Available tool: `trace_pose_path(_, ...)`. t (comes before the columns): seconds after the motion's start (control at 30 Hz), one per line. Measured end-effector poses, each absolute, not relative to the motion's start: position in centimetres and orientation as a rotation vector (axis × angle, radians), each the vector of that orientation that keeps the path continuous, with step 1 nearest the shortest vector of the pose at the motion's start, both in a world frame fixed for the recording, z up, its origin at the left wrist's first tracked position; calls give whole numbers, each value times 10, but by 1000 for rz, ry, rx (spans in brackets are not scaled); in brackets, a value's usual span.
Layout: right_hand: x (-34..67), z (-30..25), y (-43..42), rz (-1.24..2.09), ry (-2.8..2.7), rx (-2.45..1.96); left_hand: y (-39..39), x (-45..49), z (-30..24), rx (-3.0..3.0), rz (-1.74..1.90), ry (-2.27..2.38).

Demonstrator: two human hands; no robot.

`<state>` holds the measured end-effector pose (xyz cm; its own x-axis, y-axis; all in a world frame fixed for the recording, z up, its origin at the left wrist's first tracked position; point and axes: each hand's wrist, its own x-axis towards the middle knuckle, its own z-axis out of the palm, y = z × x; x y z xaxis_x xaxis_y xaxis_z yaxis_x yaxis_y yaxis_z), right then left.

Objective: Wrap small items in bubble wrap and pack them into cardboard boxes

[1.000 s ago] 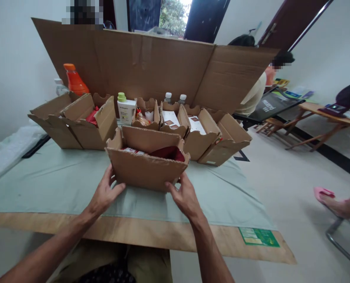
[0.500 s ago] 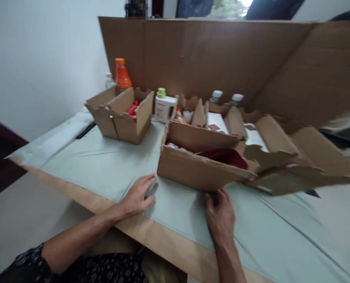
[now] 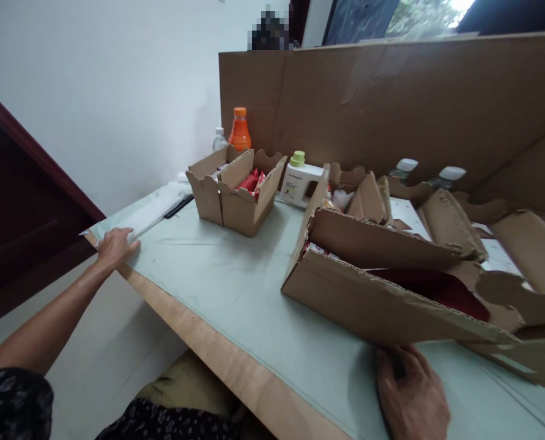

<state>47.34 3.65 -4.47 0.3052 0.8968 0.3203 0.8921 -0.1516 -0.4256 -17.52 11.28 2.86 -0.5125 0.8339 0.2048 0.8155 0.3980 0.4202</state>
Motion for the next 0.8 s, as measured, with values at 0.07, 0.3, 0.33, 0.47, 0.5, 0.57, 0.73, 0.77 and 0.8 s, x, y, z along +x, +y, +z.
trace_pose_path(0.07,471,-41,37,63,-1554,-2147,114,-194,27,1454,677,2624)
trace_pose_path(0.3,465,-31,36,110,-1547,-2242,122,-229,43,1283,616,2555)
trace_pose_path(0.33,465,-32,36,104,-1547,-2231,123,-229,49,1266,647,2557)
trace_pose_path(0.47,463,-30,39,117,-1558,-2196,123,-208,79,1248,861,2549)
trace_pose_path(0.5,462,-28,39,131,-1562,-2189,122,-197,87,1264,916,2508)
trace_pose_path(0.57,462,-22,38,167,-1546,-2175,117,-169,97,1311,998,2360)
trace_pose_path(0.73,445,-1,13,4,-1287,-2034,92,-66,89,1340,955,1773)
trace_pose_path(0.77,436,1,4,-32,-1241,-1962,86,-42,81,1321,923,1665)
trace_pose_path(0.8,424,3,-6,-11,-1227,-1894,79,-16,73,1297,886,1566)
